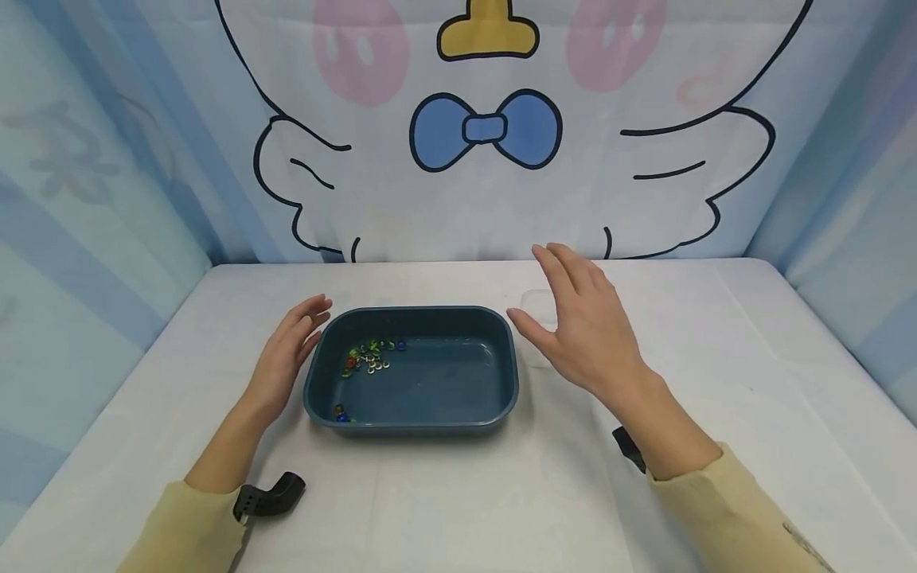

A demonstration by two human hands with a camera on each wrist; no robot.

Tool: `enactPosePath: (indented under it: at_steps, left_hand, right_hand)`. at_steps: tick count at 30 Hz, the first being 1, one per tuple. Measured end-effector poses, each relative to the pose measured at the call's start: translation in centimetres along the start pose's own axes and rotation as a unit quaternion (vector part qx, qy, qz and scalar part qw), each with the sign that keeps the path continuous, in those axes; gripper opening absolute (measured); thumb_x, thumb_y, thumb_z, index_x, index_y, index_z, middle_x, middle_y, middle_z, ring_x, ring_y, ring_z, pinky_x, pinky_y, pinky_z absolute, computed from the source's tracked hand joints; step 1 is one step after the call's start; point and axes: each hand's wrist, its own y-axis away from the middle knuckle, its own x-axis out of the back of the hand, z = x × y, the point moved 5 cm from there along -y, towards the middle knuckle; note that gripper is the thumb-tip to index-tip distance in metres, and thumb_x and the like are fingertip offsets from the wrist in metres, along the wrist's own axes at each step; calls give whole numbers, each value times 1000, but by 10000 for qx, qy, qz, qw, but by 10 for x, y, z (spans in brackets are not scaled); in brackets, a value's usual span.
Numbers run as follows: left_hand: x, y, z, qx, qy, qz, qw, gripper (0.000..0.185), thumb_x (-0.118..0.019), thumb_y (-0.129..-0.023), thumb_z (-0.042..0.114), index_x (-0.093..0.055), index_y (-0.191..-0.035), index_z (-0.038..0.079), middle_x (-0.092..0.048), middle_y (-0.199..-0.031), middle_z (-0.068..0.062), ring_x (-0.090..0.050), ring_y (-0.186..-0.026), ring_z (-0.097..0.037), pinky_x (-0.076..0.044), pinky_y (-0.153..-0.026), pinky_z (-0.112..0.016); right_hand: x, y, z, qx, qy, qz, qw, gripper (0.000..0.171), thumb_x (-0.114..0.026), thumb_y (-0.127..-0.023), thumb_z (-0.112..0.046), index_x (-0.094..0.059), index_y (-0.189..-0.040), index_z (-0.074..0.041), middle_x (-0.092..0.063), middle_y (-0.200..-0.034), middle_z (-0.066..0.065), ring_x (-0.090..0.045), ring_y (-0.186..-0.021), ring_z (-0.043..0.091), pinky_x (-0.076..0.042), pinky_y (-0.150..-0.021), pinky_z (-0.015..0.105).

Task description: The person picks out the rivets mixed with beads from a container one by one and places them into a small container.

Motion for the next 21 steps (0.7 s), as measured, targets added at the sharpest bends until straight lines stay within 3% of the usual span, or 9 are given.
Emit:
enactPosePath:
  at_steps: [13,21]
  left_hand:
    - [-7,-4,-11,176,105,-241,9995,51,-29,-111,32,-36,-155,8,-39,-157,-9,-29,-147,-23,-19,-120,-49]
    - [-9,-5,-17,141,195,-380,9990,49,-31,-110,28,-38,-154,7,-40,-156,-9,-31,-146,-25,-20,-120,-47]
  right_hand:
    - [-9,-10,-12,-101,-30,-181,9998,70,-75,-91,-28,-43,-150,-5,-43,-150,19,-44,-131,42,-41,-104,60]
    - [-13,-16,-18,75,-248,-64,9996,69,-76,-90,-29,-46,-148,-4,-46,-148,19,-46,-131,41,-43,-103,58]
